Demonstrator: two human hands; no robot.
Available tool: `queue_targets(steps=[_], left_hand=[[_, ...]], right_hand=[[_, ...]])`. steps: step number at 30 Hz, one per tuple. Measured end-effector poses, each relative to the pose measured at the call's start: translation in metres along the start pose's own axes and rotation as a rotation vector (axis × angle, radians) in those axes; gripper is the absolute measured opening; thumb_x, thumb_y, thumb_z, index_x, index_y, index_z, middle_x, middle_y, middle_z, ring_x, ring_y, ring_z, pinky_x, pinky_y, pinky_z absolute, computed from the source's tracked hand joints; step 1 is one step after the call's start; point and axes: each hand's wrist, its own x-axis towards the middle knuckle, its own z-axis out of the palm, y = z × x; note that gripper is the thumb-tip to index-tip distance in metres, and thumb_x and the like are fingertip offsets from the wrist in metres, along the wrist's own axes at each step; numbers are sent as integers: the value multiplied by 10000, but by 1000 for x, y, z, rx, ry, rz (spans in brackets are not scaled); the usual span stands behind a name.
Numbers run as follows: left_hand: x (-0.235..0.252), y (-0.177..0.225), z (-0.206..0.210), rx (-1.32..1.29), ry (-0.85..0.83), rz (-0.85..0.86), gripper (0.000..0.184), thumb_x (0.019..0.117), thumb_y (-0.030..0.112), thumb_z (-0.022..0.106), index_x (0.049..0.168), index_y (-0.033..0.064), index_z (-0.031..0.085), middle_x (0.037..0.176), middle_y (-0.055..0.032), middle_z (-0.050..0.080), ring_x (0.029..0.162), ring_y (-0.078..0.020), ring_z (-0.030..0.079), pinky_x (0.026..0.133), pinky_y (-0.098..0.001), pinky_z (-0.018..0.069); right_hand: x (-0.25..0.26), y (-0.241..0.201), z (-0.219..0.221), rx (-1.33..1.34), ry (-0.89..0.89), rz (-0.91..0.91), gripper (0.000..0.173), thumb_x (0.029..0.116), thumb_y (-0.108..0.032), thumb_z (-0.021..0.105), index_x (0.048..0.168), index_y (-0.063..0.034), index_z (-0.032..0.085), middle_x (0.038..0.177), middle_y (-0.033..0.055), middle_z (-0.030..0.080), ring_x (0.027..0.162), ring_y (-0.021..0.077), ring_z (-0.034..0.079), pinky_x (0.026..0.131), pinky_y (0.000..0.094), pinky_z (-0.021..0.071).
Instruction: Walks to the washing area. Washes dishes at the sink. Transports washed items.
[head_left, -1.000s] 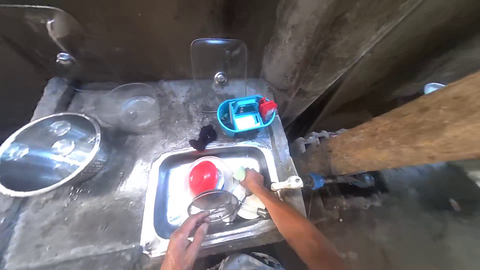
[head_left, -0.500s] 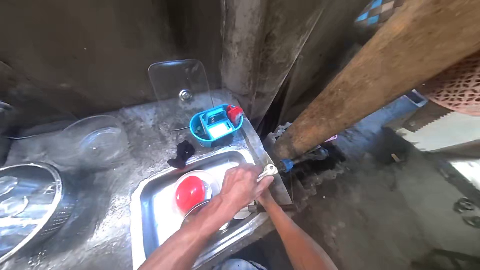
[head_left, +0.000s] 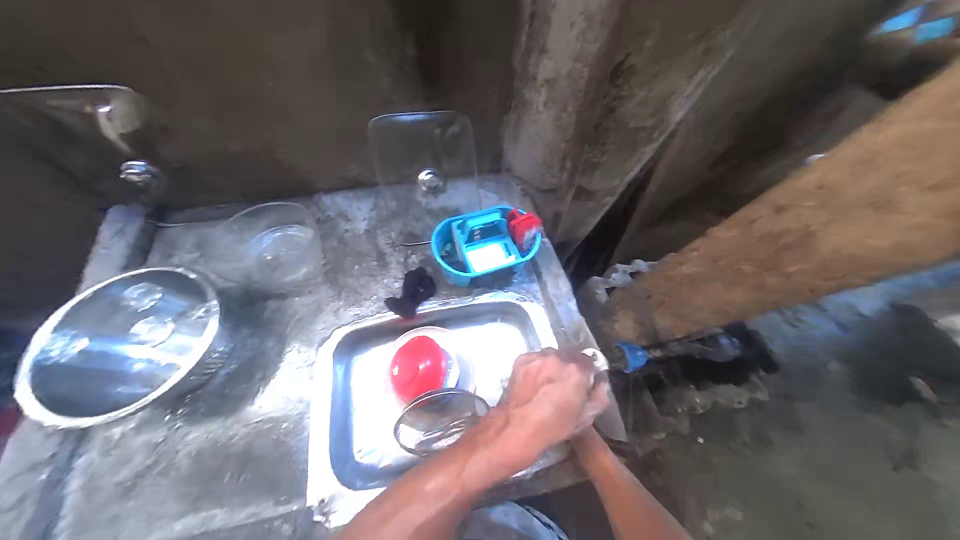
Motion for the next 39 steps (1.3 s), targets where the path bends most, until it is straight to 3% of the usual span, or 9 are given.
queue_targets(steps=[4,8,10,14,19,23,29,34,39], left_hand=[[5,-63,16,-168,354,280,328,1012,372,621,1008,80,771,966,-62,756,920,-202,722,805,-399,592],[-9,-112,81,-812,520,-120,458,1060,300,470,1309,-52,626,1291,-193,663,1207,-236,643,1058,-410,521],[-8,-116,109,-1118,541,-389,495,1088,297,368,1428,-28,522,1420,-202,567,1294,-234,563,1109,-411,452],[3,-99,123,-1326,626,-594,515,1114,264,306,1521,-34,413,1577,-222,411,1455,-252,414,1215,-407,323],[24,-130,112,-1499,644,-790,584,1125,445,253,1403,31,555,1334,-175,634,1216,-247,617,1031,-438,506],[26,-116,126,-1588,684,-835,445,1132,307,330,1293,-19,587,1190,-189,647,1078,-242,625,942,-419,519],[21,-123,113,-1534,551,-806,635,1107,522,242,1428,60,537,1387,-159,597,1263,-225,578,1059,-428,479],[-14,-121,136,-1388,214,-502,562,1084,286,438,1547,-19,346,1520,-193,476,1372,-226,502,1153,-393,426],[-77,-138,127,-1144,16,-798,335,1090,236,487,1226,-10,671,1095,-123,755,964,-201,741,869,-372,609]], right_hand=[[6,3,16,197,41,-119,388,930,-64,677,1277,38,539,1006,59,677,843,67,679,736,265,603],[11,-18,39,282,104,18,488,1064,-437,533,1297,-11,589,942,95,695,735,151,676,663,352,603],[11,-32,57,335,55,46,590,1066,-538,440,1357,-47,585,1061,112,708,868,174,692,764,390,604],[28,-58,83,172,273,-10,503,1012,-303,636,1347,68,576,1290,233,653,1227,275,629,1082,440,490],[12,-62,99,143,200,-36,416,988,-191,624,1314,66,599,1274,224,653,1225,254,617,1076,425,483],[36,-54,87,-7,151,-54,517,1043,-250,564,1427,90,500,1413,266,571,1366,293,528,1178,422,393],[19,-54,102,91,210,19,463,1055,-233,559,1399,74,529,1367,246,607,1313,270,570,1144,407,429],[57,-45,73,-159,160,-18,549,1026,-255,615,1414,116,501,1398,293,575,1344,321,546,1162,414,410],[78,-12,58,-621,-5,-73,582,931,-177,684,1457,-4,504,1473,233,522,1366,328,530,1150,460,432]])
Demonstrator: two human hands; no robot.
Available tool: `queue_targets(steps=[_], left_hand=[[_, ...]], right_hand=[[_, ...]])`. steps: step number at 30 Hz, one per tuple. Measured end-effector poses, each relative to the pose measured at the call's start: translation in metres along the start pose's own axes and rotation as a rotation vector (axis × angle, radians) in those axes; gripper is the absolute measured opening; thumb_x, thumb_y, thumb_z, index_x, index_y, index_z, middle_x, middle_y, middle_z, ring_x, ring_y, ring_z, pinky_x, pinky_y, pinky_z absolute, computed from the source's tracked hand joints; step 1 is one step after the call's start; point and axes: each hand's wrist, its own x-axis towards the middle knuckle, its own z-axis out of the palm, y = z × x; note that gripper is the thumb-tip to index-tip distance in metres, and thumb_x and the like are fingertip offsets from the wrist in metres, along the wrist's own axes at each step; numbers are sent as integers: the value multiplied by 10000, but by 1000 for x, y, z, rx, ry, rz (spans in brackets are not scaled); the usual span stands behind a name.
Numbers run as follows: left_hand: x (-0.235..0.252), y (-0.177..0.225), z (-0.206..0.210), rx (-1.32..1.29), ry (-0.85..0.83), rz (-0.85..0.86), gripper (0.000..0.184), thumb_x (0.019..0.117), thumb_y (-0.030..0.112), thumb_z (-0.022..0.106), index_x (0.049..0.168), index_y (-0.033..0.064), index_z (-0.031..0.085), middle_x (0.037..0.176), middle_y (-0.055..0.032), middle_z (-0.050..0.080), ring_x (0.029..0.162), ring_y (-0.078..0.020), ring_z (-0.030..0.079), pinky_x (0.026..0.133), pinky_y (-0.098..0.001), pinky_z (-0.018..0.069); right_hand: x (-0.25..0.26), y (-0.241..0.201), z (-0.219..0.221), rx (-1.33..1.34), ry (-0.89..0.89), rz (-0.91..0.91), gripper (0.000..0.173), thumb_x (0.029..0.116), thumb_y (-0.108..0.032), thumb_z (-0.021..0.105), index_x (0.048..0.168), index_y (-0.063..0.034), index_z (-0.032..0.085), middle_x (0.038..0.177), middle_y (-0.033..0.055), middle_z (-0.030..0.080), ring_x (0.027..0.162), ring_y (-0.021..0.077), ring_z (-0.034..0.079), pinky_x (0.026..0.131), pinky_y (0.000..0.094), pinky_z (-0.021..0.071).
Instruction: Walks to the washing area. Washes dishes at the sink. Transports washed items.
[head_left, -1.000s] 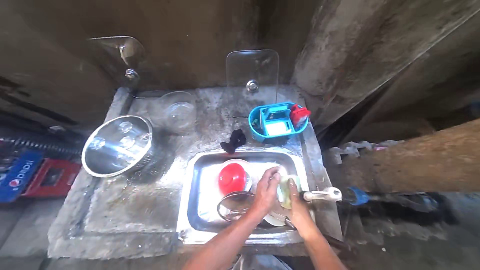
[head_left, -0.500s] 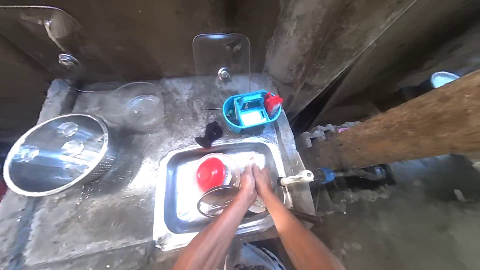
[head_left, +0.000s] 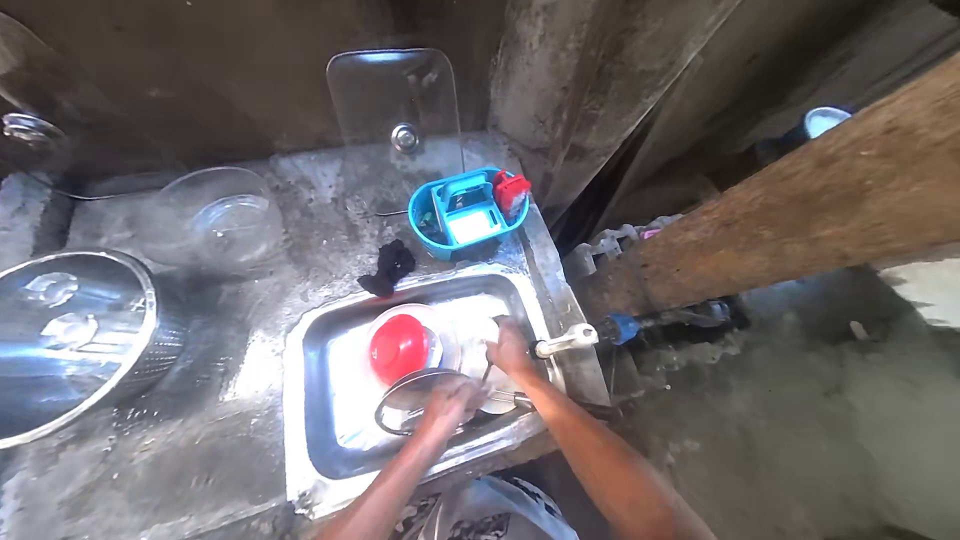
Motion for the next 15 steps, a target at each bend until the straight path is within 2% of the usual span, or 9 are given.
queue_targets(steps=[1,3,5,7,9,11,12,14,15], left_hand=[[-4,-7,-5,38,54,-57,348,1094,273,491,1173,-6,685,1035,-115,764,907,-194,745,830,-370,611],[-2,-22,-7,134,139,-99,412,1053,408,563,1129,32,713,1000,-106,757,906,-204,732,837,-416,601],[8,-29,-3,193,206,-85,498,989,533,616,1149,70,703,991,-114,705,905,-237,672,833,-475,549],[18,-31,3,184,259,-76,574,980,603,580,1193,78,679,1018,-128,686,926,-256,653,822,-487,534],[19,-30,8,165,262,-80,657,1006,629,496,1320,65,619,1164,-172,682,1083,-299,657,937,-539,533],[15,-26,10,105,260,-110,689,1016,644,452,1365,63,575,1198,-188,668,1104,-318,653,931,-553,537],[11,-22,11,77,250,-129,685,1023,637,446,1377,61,557,1197,-195,663,1089,-327,654,908,-556,546],[-7,-5,11,67,208,-129,663,1043,588,452,1397,33,533,1251,-216,645,1139,-342,641,937,-564,539],[-20,5,11,85,202,-85,623,1055,553,455,1336,10,577,1222,-207,666,1118,-319,658,924,-538,550]], right_hand=[[2,7,4,-6,-10,-18,590,942,-181,670,1477,-5,493,1500,227,509,1390,320,513,1170,454,410],[1,16,9,-5,16,-10,599,965,-288,656,1479,-18,509,1448,215,574,1347,322,563,1155,479,424],[-10,16,8,-25,39,-10,662,960,-471,648,1429,-12,555,1391,217,610,1297,336,596,1118,506,455],[-31,8,-2,-109,-87,-15,724,957,-556,626,1428,-12,538,1421,217,574,1301,360,581,1100,540,469],[-46,8,-11,-164,-328,-25,657,972,-483,633,1431,-21,545,1389,239,592,1267,398,598,1069,607,467],[-47,15,-11,-138,-531,-63,608,964,-421,661,1396,-5,560,1309,264,634,1238,410,612,1048,645,460],[-48,17,-11,-93,-567,-98,592,952,-363,691,1394,7,556,1294,270,635,1231,409,612,1051,638,458],[-54,16,-14,14,-521,-195,612,891,-232,744,1426,-12,542,1268,261,650,1195,397,633,1035,612,481],[-60,12,-19,70,-500,-237,627,866,-179,758,1430,-17,534,1255,252,657,1174,382,645,1025,593,495]])
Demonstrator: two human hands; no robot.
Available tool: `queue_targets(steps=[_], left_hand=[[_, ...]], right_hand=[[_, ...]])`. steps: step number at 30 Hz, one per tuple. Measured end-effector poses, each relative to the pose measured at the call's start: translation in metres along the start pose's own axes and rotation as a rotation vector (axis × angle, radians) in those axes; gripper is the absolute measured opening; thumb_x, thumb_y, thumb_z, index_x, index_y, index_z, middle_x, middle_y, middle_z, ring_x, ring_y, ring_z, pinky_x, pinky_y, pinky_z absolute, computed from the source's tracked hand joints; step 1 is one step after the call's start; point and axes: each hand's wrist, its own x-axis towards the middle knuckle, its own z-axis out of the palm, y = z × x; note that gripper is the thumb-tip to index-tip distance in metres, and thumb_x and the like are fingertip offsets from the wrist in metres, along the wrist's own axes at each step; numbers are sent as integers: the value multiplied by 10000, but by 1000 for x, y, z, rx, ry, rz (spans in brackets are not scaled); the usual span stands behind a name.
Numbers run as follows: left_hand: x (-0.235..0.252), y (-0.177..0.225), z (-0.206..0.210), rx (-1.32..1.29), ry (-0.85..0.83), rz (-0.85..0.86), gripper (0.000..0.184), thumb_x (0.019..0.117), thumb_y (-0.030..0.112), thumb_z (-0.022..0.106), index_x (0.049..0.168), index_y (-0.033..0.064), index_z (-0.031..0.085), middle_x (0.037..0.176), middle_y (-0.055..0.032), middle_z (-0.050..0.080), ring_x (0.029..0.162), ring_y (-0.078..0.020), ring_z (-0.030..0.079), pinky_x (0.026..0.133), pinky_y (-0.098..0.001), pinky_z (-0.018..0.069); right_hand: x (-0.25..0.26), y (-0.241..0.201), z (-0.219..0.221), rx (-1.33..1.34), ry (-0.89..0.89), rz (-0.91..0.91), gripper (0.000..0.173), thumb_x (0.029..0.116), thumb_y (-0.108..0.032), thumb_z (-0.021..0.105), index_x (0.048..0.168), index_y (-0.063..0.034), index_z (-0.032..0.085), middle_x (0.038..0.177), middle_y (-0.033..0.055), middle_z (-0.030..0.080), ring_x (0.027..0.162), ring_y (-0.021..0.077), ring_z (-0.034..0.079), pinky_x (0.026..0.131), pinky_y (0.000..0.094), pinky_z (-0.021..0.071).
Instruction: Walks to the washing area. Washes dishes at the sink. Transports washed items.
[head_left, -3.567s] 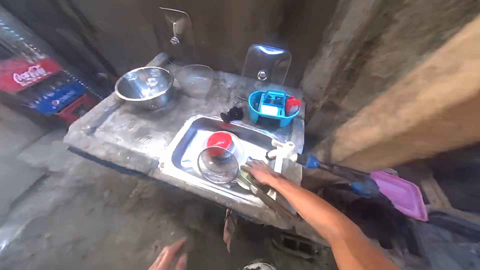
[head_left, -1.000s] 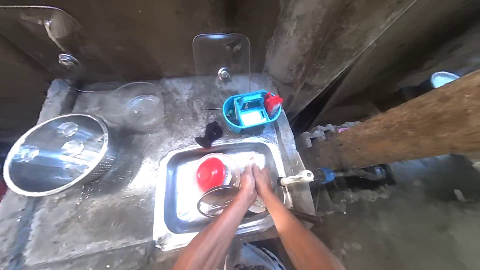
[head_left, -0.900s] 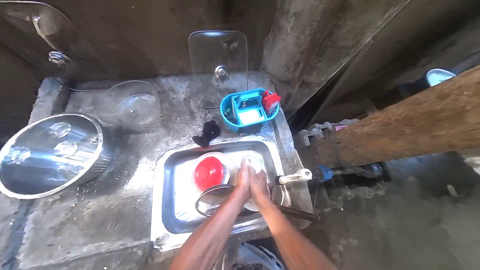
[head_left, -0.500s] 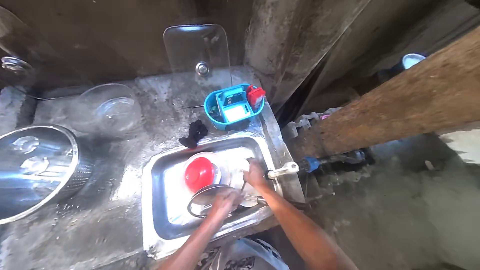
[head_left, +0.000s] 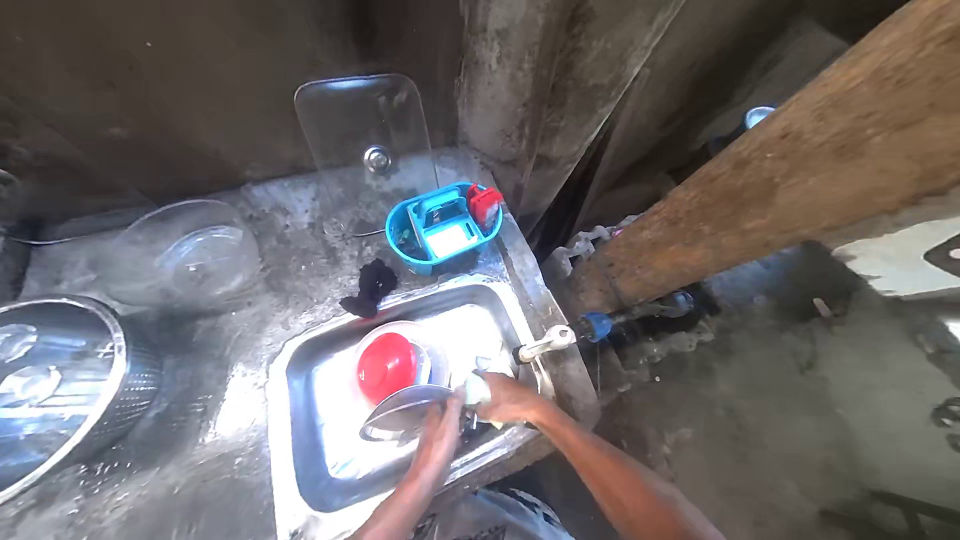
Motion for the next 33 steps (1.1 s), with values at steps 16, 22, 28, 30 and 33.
queue_targets(steps=[16,22,28,30,33], left_hand=[[-31,72,-99,-489,247,697,300,1106,193,362,1308,-15,441,944,-93,751,818,-209,765,740,-361,655],[-17,59,-144,-169,382,430,316,1137,293,333,1204,21,479,616,-51,605,414,-128,559,390,-266,493],[-27,31,-117,371,281,476,287,1071,134,439,1263,-61,526,777,-96,669,548,-160,629,546,-368,565],[-19,23,-106,404,209,473,271,1075,161,471,1237,-48,532,695,-66,659,509,-143,616,509,-344,554],[-11,8,-90,383,67,488,287,1057,253,562,1153,-16,536,659,-34,637,493,-123,591,482,-306,520]], right_hand=[[2,-110,45,97,746,-807,452,711,-63,845,1139,2,715,1134,161,729,1008,251,730,840,429,628],[21,-131,34,452,885,-308,812,861,-305,812,1497,19,425,1349,182,630,1139,213,683,984,405,578],[36,-125,92,-124,1089,-553,512,782,-166,791,1286,-108,719,1326,157,686,1332,405,574,1135,642,411],[37,-108,91,-140,1065,-461,505,793,-147,781,1292,-118,716,1366,140,668,1359,381,559,1135,617,428],[31,-85,36,87,903,5,474,932,-145,688,1388,-30,629,1383,163,652,1298,307,617,1109,500,484]])
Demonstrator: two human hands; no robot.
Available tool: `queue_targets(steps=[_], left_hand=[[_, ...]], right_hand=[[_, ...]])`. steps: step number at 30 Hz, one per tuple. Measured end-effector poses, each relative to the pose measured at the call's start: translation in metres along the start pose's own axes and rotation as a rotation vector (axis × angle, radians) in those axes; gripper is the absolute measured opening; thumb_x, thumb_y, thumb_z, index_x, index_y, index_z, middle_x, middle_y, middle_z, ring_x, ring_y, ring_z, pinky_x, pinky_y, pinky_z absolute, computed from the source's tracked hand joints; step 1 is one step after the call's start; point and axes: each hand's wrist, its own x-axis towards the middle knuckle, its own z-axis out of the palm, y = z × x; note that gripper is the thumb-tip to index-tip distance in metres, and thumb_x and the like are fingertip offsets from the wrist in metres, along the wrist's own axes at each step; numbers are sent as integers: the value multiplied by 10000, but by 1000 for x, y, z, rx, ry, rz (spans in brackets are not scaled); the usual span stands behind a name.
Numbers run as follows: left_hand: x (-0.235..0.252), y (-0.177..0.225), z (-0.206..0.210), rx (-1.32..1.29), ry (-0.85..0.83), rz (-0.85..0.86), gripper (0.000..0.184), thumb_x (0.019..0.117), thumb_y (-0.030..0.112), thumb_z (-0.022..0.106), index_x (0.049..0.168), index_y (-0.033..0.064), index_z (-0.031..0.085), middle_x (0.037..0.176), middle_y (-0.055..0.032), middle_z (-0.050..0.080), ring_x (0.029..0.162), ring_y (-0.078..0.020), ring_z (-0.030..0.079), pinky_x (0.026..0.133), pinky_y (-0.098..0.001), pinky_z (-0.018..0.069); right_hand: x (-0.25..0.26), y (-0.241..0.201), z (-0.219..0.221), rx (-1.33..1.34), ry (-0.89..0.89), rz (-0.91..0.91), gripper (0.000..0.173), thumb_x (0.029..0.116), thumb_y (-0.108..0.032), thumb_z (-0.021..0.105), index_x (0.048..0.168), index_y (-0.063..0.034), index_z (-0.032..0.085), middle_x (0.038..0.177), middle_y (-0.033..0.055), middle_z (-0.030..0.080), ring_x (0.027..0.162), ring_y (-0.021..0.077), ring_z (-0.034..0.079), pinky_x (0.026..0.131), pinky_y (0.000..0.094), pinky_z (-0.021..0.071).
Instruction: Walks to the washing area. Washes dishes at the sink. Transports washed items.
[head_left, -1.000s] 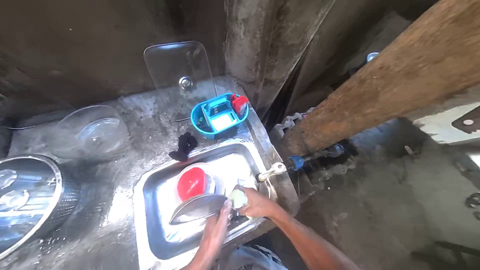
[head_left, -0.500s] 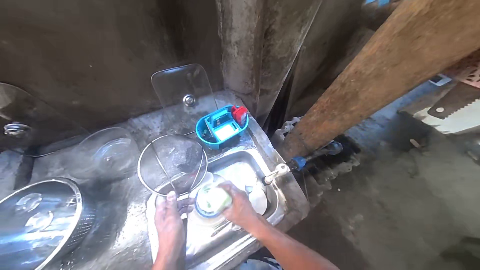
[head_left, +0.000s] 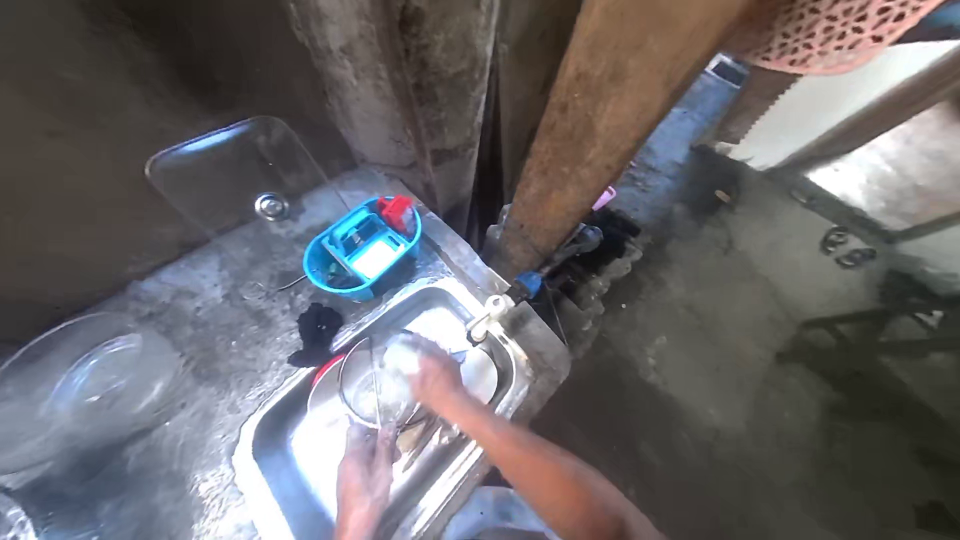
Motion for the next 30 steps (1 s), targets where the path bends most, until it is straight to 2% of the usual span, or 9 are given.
queue_targets(steps=[2,5,11,15,18,21,24,26,30], left_hand=[[-5,-7,12,11,-80,14,303,1033,263,600,1134,-17,542,662,-35,638,499,-125,592,488,-310,522],[4,-8,24,134,-170,41,348,1017,329,627,1135,6,568,649,-34,643,498,-153,597,505,-363,533],[24,1,34,441,-262,78,263,966,202,656,1109,-15,700,918,-182,720,854,-341,707,837,-596,553],[12,-1,33,498,-293,113,433,1003,393,628,1196,9,681,892,-146,732,816,-318,720,807,-582,570],[10,9,30,583,-268,184,466,995,401,631,1206,-13,680,919,-182,740,843,-370,728,806,-611,565],[19,8,30,655,-307,145,399,1003,336,634,1188,-14,687,998,-208,736,947,-401,719,871,-620,547],[22,5,28,666,-336,126,349,994,284,626,1118,-29,714,996,-226,734,991,-416,709,910,-621,530],[22,-3,29,619,-328,76,429,1015,399,611,1184,11,683,967,-183,734,936,-373,716,876,-613,541],[26,0,36,593,-321,94,412,1016,391,618,1171,15,685,940,-170,733,900,-351,721,852,-595,553]], right_hand=[[42,33,-16,39,-144,291,510,1012,-250,606,1452,-1,541,1396,232,612,1317,353,583,1125,531,446],[48,50,-22,-6,-109,378,562,993,-407,626,1409,-30,593,1360,230,635,1290,364,598,1099,555,459],[-46,25,16,-93,-11,-254,378,861,-170,748,1231,-97,752,1397,68,665,1444,322,480,1230,589,299],[44,67,-26,-42,-216,292,486,974,-260,642,1390,-13,600,1350,233,633,1272,362,606,1073,557,475],[73,83,-22,-75,-225,322,536,969,-383,633,1333,10,631,1310,259,646,1249,378,617,1049,566,484],[15,11,-17,-172,-391,92,459,945,-322,689,1317,-55,667,1336,201,653,1300,374,582,1095,588,440],[-14,13,-5,-125,-375,-145,444,905,-247,735,1284,-21,694,1414,169,630,1433,321,484,1253,514,263],[12,35,-18,-103,-330,112,478,946,-265,689,1355,-23,632,1364,191,641,1318,325,580,1126,522,442],[34,55,-20,-29,-283,306,518,979,-339,649,1374,-5,608,1336,249,633,1280,382,592,1084,567,460]])
